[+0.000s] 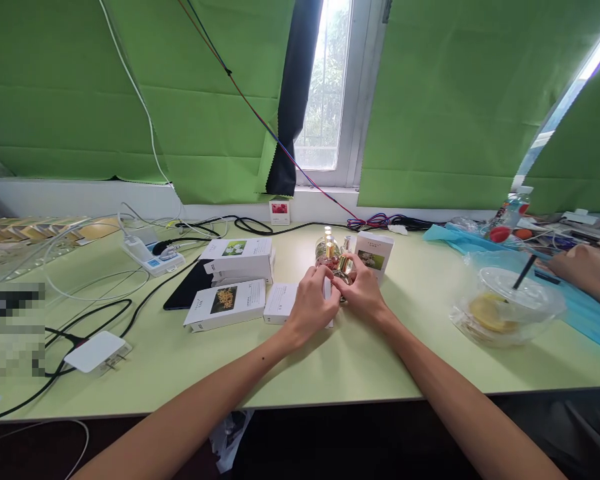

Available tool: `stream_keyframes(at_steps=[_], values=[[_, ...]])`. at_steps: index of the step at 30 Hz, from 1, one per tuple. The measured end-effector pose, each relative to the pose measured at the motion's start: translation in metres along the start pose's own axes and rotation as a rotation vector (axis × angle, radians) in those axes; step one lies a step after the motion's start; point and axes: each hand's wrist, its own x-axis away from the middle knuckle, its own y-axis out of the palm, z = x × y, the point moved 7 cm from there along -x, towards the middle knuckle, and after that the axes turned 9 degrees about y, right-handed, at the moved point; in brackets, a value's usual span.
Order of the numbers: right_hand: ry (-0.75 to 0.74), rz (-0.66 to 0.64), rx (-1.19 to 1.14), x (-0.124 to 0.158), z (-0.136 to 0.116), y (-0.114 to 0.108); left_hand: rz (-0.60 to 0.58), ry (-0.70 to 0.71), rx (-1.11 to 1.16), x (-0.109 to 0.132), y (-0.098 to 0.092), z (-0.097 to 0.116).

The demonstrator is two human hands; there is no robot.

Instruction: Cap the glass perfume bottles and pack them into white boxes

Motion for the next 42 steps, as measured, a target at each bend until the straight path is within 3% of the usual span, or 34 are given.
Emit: stream_keyframes(at_steps=[29,42], values=[[0.143,-0.06,-0.102,-0.001,0.007,0.003,0.104,0.016,0.013,0.003,-0.008,0.004],[0.255,-0.149,-0.251,0.002,0.009,0.009,0.13,0.018,0.007,0.003,-0.009,0.005]])
